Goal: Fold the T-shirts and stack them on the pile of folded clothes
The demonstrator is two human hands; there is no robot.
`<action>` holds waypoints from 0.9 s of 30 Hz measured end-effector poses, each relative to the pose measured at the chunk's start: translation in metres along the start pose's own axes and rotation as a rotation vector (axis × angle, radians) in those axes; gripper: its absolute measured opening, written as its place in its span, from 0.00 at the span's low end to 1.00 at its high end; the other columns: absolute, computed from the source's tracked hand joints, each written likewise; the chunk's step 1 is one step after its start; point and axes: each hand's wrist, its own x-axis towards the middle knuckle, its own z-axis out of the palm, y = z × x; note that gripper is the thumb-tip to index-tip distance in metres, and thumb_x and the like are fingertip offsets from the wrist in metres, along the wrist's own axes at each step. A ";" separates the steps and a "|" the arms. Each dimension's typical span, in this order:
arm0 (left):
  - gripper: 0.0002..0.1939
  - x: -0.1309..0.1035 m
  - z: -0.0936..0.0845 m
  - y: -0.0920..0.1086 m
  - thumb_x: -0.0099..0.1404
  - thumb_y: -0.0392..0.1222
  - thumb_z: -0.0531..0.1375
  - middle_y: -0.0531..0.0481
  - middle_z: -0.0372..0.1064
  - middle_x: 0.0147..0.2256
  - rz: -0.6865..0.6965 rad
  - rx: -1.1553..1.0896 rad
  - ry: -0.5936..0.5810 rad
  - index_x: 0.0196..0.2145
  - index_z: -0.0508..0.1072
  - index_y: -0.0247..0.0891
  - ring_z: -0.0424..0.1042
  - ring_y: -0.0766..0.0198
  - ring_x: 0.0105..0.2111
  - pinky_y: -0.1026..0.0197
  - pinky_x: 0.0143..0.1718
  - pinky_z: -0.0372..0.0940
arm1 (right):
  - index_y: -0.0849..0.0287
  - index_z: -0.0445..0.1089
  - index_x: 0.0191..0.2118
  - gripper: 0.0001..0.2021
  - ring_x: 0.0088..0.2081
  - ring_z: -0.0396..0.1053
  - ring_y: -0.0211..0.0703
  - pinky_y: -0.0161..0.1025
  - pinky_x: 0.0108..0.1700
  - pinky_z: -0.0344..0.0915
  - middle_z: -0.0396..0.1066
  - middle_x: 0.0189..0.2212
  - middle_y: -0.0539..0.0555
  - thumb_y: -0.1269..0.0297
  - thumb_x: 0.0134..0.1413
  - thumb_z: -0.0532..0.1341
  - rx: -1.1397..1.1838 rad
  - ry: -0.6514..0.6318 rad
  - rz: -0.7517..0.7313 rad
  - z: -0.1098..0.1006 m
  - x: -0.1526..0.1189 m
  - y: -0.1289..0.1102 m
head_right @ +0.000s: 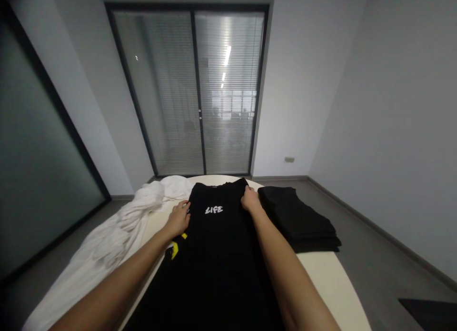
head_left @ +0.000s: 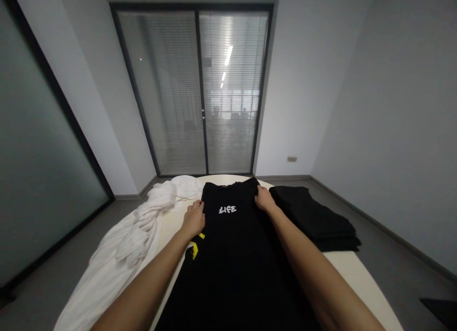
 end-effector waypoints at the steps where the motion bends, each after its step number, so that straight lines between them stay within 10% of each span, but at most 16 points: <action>1: 0.27 0.004 0.000 0.000 0.68 0.34 0.52 0.39 0.53 0.65 0.005 0.006 0.000 0.64 0.60 0.38 0.61 0.48 0.58 0.52 0.56 0.60 | 0.69 0.53 0.68 0.30 0.64 0.59 0.52 0.39 0.63 0.55 0.52 0.67 0.69 0.71 0.61 0.55 -0.005 -0.008 -0.017 0.003 0.000 -0.001; 5: 0.27 0.009 -0.006 0.004 0.69 0.35 0.52 0.40 0.52 0.66 0.009 0.029 0.011 0.64 0.58 0.38 0.59 0.48 0.60 0.52 0.56 0.59 | 0.66 0.63 0.63 0.25 0.68 0.49 0.56 0.45 0.65 0.49 0.47 0.69 0.67 0.67 0.61 0.57 -0.033 -0.031 -0.092 0.009 -0.013 -0.010; 10: 0.22 -0.008 -0.026 0.008 0.71 0.42 0.51 0.34 0.62 0.58 -0.069 0.031 0.009 0.60 0.62 0.34 0.64 0.49 0.57 0.54 0.52 0.61 | 0.60 0.73 0.51 0.17 0.59 0.62 0.57 0.48 0.56 0.60 0.67 0.56 0.64 0.64 0.65 0.51 -0.038 0.010 -0.136 -0.001 -0.044 -0.039; 19: 0.17 -0.085 -0.071 0.001 0.57 0.57 0.64 0.46 0.76 0.36 -0.034 0.021 -0.330 0.35 0.70 0.42 0.76 0.50 0.37 0.58 0.33 0.61 | 0.59 0.75 0.44 0.14 0.46 0.72 0.48 0.39 0.46 0.65 0.74 0.45 0.60 0.62 0.63 0.53 0.015 -0.104 -0.275 -0.003 -0.110 -0.102; 27: 0.07 -0.118 -0.069 -0.008 0.62 0.38 0.59 0.49 0.74 0.35 0.158 -0.021 -0.308 0.40 0.68 0.42 0.74 0.57 0.34 0.61 0.32 0.57 | 0.56 0.54 0.69 0.35 0.69 0.45 0.65 0.67 0.64 0.45 0.48 0.70 0.62 0.40 0.64 0.46 0.055 -0.262 -0.336 0.009 -0.176 -0.118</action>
